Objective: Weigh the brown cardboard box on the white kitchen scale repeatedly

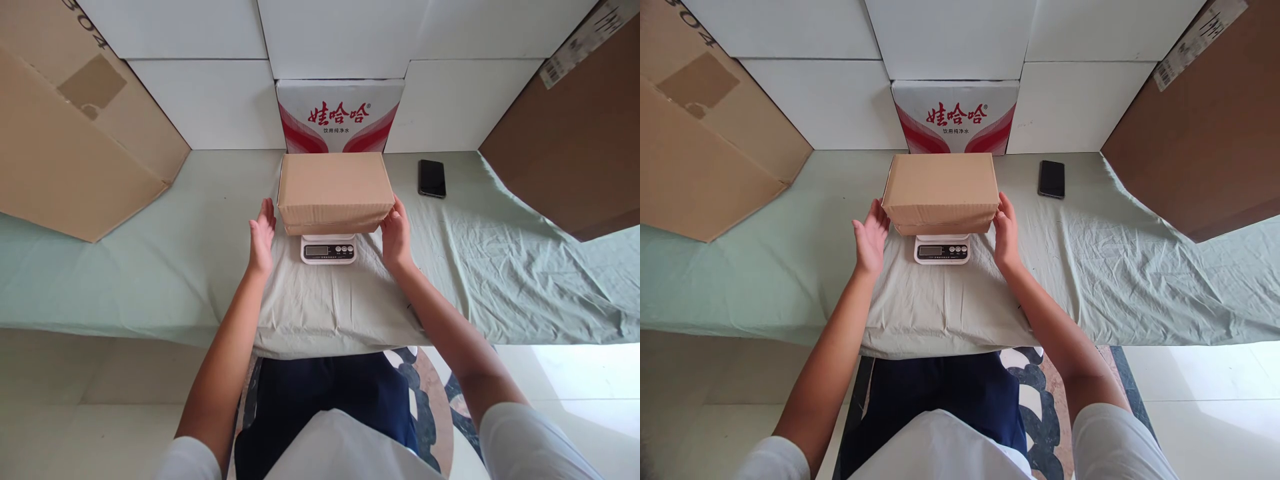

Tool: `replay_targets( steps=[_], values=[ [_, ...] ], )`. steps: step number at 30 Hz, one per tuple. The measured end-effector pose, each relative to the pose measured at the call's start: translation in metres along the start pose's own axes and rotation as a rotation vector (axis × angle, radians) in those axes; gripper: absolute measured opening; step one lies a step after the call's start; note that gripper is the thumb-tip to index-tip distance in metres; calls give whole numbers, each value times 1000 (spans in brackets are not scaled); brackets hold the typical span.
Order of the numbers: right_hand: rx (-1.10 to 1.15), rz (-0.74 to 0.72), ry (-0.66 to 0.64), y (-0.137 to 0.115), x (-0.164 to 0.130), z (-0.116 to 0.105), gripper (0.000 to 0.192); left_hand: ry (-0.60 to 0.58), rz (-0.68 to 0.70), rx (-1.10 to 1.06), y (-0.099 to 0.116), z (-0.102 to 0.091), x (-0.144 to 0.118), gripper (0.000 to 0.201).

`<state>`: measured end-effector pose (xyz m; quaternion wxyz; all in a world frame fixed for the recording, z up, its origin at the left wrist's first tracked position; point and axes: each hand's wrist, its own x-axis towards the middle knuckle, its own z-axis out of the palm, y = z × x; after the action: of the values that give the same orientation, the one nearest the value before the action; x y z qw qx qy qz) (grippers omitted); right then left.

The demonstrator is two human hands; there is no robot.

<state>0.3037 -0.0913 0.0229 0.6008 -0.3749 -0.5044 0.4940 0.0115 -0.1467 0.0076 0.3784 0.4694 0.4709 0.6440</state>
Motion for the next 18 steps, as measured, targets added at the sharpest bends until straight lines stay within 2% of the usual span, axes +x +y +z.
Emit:
replay_targets(
  steps=[7, 12, 15, 18],
  values=[
    [-89, -82, -66, 5, 1, 5, 63, -69, -38, 16, 3, 11, -5, 103],
    [-94, -82, -84, 2, -9, 15, 56, -122, -15, 14, 3, 17, -8, 95],
    [-68, -109, -100, -2, -8, 19, 56, -131, 34, -15, 12, 19, -3, 91],
    [-100, -166, -90, -6, 13, 22, 62, -162, 118, -46, 28, 22, 16, 85]
  ],
)
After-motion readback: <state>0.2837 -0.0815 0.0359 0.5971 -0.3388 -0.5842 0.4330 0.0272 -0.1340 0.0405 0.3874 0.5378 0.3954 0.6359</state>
